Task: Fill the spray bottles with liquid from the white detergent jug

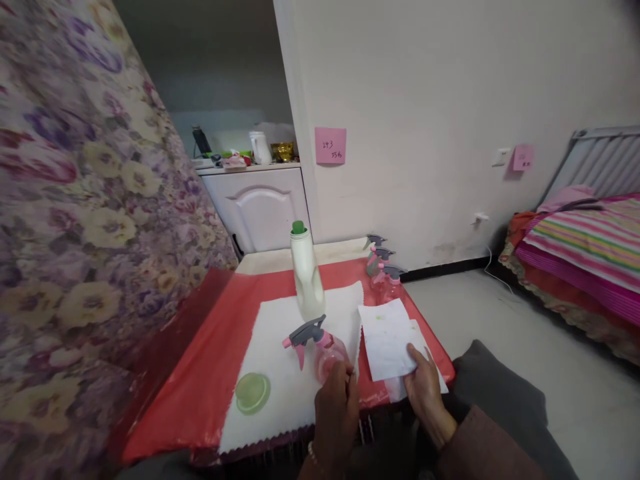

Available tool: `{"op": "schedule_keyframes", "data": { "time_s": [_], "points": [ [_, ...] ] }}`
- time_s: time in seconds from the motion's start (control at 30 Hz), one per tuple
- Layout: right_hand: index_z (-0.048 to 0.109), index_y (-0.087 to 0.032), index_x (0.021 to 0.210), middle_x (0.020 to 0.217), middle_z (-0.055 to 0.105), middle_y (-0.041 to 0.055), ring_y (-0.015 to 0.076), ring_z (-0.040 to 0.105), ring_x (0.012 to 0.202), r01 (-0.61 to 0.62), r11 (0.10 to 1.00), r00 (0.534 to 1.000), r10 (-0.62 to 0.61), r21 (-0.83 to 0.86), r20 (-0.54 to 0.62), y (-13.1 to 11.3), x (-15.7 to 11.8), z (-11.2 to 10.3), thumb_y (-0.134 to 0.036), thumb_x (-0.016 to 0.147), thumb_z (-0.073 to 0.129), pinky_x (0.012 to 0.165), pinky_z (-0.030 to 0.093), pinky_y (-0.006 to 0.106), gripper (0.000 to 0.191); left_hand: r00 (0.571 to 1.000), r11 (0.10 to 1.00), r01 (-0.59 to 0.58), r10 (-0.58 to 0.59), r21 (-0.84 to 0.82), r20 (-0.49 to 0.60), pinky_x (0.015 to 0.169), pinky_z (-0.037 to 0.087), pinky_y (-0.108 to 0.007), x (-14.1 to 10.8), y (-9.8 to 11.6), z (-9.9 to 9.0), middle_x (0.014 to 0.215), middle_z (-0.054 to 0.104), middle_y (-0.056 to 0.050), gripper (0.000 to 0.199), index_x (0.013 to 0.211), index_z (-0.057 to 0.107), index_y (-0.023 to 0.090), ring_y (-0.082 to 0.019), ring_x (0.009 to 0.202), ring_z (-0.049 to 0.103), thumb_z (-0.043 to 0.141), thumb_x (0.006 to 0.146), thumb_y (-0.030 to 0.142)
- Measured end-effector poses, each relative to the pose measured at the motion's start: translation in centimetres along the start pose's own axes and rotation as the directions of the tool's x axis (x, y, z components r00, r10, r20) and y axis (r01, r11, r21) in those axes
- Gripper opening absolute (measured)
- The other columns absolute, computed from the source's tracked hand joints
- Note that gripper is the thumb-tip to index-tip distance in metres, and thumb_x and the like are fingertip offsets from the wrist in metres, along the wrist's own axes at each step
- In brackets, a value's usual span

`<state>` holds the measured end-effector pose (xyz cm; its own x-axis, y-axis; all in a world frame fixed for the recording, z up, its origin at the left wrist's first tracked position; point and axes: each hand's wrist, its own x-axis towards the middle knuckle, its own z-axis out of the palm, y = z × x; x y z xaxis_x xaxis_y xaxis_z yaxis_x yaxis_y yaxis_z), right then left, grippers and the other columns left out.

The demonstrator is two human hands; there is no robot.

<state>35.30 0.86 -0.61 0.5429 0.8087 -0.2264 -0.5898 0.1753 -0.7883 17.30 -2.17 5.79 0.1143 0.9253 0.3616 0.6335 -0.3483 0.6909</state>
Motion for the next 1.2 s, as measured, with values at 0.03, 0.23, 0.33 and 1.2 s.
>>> {"op": "schedule_keyframes", "data": {
  "time_s": [0.03, 0.23, 0.33, 1.2],
  "points": [
    [0.047, -0.021, 0.13, 0.104, 0.073, 0.0056, 0.0243, 0.07, 0.097, -0.029, 0.999, 0.999, 0.028, -0.021, -0.031, 0.4, -0.1, -0.3, -0.04, 0.071, 0.072, 0.081, 0.06, 0.037, 0.067, 1.0, 1.0, -0.001, 0.001, -0.002, -0.001, 0.054, 0.039, -0.024, 0.0, 0.0, 0.0, 0.066, 0.058, 0.003, 0.015, 0.081, 0.052, 0.024, -0.014, 0.057, 0.056, 0.042, 0.091, 0.025],
    [0.042, -0.024, 0.13, 0.096, 0.073, 0.0017, 0.023, 0.071, 0.089, -0.113, 0.99, 0.99, 0.105, -0.079, -0.098, 0.7, -0.8, -0.4, -0.042, 0.064, 0.074, 0.072, 0.06, 0.033, 0.075, 1.0, 0.999, -0.013, 0.013, 0.03, 0.012, 0.055, 0.039, -0.024, 0.0, 0.2, -0.3, 0.067, 0.057, 0.003, 0.015, 0.081, 0.05, 0.024, -0.014, 0.058, 0.056, 0.04, 0.092, 0.023],
    [0.053, -0.024, 0.114, 0.091, 0.073, 0.001, 0.0244, 0.072, 0.083, -0.109, 0.987, 0.993, 0.103, -0.116, -0.053, 0.5, -1.0, -0.4, -0.043, 0.061, 0.077, 0.071, 0.059, 0.034, 0.061, 1.0, 0.998, -0.026, 0.025, 0.059, 0.014, 0.056, 0.039, -0.024, 0.0, 0.3, -0.5, 0.071, 0.06, 0.002, 0.016, 0.081, 0.051, 0.024, -0.014, 0.061, 0.057, 0.04, 0.092, 0.022],
    [0.068, -0.027, 0.118, 0.101, 0.069, 0.008, 0.0261, 0.068, 0.082, 0.47, 0.126, 0.882, -0.097, -0.874, 0.461, -4.6, -0.9, -5.7, -0.043, 0.081, 0.055, 0.076, 0.054, 0.039, 0.042, 0.862, 0.933, -0.258, 0.105, 0.252, 0.496, 0.07, 0.041, -0.03, -0.6, 0.9, 3.6, 0.096, 0.066, -0.005, 0.018, 0.095, 0.062, 0.022, -0.02, 0.088, 0.062, 0.047, 0.088, 0.014]
  ]
}}
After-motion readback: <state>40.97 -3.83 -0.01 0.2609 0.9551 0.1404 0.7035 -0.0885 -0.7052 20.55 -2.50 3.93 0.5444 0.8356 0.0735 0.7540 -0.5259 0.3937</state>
